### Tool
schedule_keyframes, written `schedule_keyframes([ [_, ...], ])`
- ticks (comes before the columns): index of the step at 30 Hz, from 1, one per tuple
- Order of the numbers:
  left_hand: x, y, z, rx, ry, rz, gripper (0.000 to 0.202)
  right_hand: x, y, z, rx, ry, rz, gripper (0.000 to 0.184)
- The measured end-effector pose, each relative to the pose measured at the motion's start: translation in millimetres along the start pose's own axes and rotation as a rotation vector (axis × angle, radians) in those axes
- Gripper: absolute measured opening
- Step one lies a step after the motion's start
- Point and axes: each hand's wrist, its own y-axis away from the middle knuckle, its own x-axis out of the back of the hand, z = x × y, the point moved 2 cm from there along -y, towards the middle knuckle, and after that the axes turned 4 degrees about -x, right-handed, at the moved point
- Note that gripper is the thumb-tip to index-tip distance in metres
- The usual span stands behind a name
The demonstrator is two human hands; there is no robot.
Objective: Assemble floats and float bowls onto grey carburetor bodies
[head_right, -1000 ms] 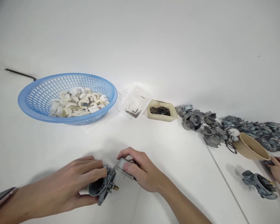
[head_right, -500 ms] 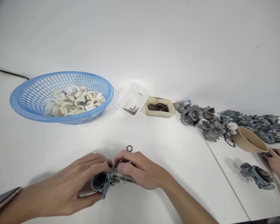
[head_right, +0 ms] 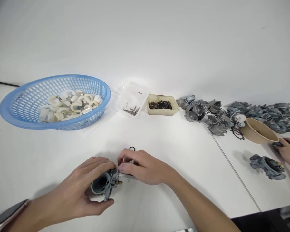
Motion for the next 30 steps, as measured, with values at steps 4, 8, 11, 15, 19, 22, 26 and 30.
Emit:
schedule_keyframes([
  [4, -1.0, 4.0, 2.8, 0.019, 0.021, 0.03, 0.074, 3.1, -0.3, -0.6, 0.027, 0.027, 0.004, 0.022],
  [8, -2.1, 3.1, 5.4, 0.029, 0.012, 0.087, 0.073, 2.5, -0.5, -3.0, 0.063, 0.053, -0.013, 0.028],
  [11, -3.2, -1.2, 7.9, 0.019, 0.043, 0.133, 0.058, 2.1, -1.0, -3.0, 0.068, 0.056, -0.014, 0.029],
  [15, -5.7, -7.8, 10.0, 0.034, 0.125, 0.08, 0.043, 1.7, -0.6, -3.3, 0.071, 0.053, -0.024, 0.029],
  [19, -6.9, -10.3, 10.7, 0.049, 0.107, 0.072, 0.036, 0.8, 0.2, -4.0, 0.07, 0.047, -0.038, 0.027],
  [22, -8.3, -10.0, 10.8, 0.044, 0.074, 0.096, 0.032, 0.3, 0.0, -3.3, 0.063, 0.033, -0.053, 0.025],
  [26, -10.1, -9.0, 10.1, 0.036, 0.057, 0.11, 0.038, 0.3, -0.8, -1.3, 0.055, -0.001, -0.071, 0.027],
  [30, -6.5, -7.3, 10.3, 0.08, 0.052, 0.165, 0.062, -0.9, -2.6, -0.2, 0.065, -0.031, -0.058, 0.023],
])
